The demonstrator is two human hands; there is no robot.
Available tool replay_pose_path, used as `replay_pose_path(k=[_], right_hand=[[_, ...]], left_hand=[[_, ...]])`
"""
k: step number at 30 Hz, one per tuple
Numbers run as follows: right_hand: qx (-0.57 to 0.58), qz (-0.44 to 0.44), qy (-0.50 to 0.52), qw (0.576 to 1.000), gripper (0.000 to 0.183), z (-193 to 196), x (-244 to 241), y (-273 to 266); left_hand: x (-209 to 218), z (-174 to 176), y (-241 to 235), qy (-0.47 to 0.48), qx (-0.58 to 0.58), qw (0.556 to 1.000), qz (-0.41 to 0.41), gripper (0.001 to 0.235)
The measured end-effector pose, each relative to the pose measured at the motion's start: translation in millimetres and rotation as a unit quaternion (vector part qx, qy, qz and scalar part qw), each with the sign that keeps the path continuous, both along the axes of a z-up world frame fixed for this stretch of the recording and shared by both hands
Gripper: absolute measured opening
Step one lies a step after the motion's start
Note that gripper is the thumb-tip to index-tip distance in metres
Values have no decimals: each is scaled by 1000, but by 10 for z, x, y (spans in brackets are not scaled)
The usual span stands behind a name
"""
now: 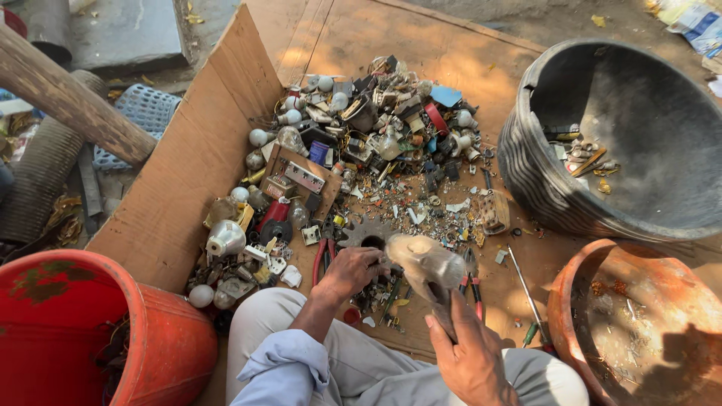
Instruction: The person sits on the ground and uses a hammer and pliers to break apart small electronic components and scrap items. The person repeatedly strikes items on a metal gear and separates pieces, placing some debris into a nearby red bucket.
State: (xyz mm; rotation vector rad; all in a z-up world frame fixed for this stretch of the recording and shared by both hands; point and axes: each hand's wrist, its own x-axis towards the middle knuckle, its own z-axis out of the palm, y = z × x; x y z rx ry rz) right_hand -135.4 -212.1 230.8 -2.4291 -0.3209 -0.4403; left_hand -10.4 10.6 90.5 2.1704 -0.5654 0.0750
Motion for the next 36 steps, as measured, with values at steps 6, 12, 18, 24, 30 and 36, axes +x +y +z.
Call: replay_pose_path(k=[6,12,18,24,30,36], right_hand=[[-81,-9,254,964,64,-310,123,-14],[40,-96,213,971,65,-733,75,-186],[417,-185,430,780,39,-1211,118,-301],[431,-292,489,700,24,-1977,107,-583],[66,-193,437,876,40,-2268,141,-434],[-138,-37,193,971,37,-1829,21,268]], left_hand=[[28,-269,121,23,16,1000,-10,29],[153,-512,115,65,-51,995,58,28],[159,-393,183,226,-406,865,189,26],[218,-427,199,312,-531,742,264,31],[255,-462,242,339,-542,699,320,33],[244,-356,173,334,-539,715,296,35]])
